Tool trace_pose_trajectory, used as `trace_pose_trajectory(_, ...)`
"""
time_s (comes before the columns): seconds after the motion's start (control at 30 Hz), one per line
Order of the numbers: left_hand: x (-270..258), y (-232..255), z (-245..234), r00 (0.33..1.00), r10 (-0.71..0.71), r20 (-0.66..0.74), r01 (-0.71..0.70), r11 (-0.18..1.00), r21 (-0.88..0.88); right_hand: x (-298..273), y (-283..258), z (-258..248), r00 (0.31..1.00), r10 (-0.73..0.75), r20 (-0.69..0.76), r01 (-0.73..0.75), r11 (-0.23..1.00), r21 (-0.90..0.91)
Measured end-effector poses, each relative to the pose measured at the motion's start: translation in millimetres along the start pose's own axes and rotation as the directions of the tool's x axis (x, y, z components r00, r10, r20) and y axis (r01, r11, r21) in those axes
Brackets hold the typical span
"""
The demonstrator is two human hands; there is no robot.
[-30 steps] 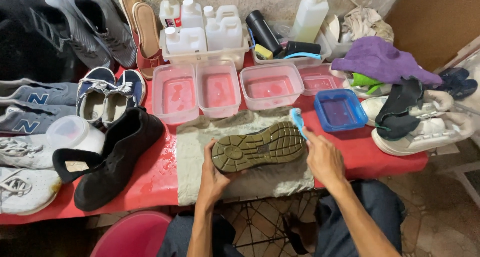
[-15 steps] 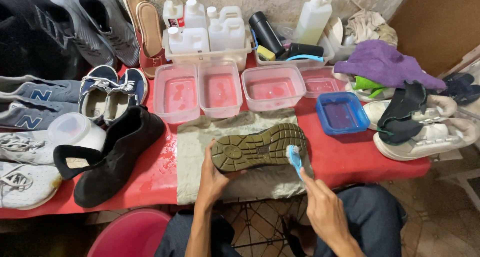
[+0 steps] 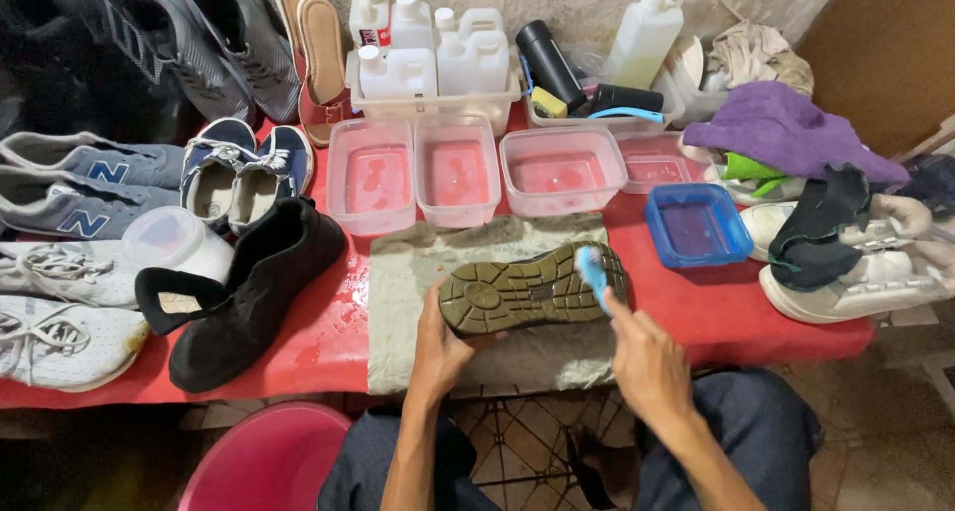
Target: The person scrubs the sole of a single shoe with a blue toothbrush, repeatedly dipping the brush into a container of pink liquid. The person holds the shoe steady with the left hand while scrubbing the tread pattern with the right hand.
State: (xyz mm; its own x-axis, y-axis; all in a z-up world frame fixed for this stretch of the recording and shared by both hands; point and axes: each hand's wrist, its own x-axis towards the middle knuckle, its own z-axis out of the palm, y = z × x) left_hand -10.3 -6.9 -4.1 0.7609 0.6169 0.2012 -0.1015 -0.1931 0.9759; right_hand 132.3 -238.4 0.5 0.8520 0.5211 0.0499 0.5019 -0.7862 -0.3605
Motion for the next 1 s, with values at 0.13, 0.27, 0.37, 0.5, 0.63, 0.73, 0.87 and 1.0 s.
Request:
trace_pose_trajectory(0.13,8,2,-1,0.996,-0.060,-0.061,0.062,0.997,0.035,42,-14,-23,0.998,-0.060,-0.023,0.060,0.998,-0.015)
trace_pose_trajectory(0.27,9,-11,0,0.996,-0.042,-0.081,0.051,0.992,0.111,111,-62,-15,0.948,-0.315,-0.037,0.306,0.940,-0.154)
trace_pose_trajectory(0.37,5,-19,-1,0.997,-0.026,-0.078,0.035,0.992,0.117,174,-91,2,0.888,-0.459,-0.036,0.441,0.871,-0.214)
trace_pose_trajectory(0.5,6,-17,-4,0.998,-0.007,-0.065,0.013,0.995,0.094,237,-130,33,0.858,-0.514,-0.008,0.475,0.799,-0.368)
trace_pose_trajectory(0.63,10,-26,-4,0.998,0.002,-0.060,0.003,0.996,0.089,261,-145,66,0.835,-0.539,0.111,0.539,0.761,-0.360)
trace_pose_trajectory(0.73,11,-28,-2,0.998,-0.009,-0.056,0.013,0.997,0.076,274,-150,78,0.864,-0.496,0.084,0.485,0.778,-0.398)
trace_pose_trajectory(0.87,10,-26,-2,0.998,0.002,-0.057,0.003,0.996,0.090,257,-159,67,0.869,-0.450,0.208,0.496,0.786,-0.370)
trace_pose_trajectory(1.0,9,-29,-2,0.998,0.016,-0.068,-0.007,0.992,0.124,240,-173,40,0.888,-0.391,0.241,0.455,0.823,-0.341)
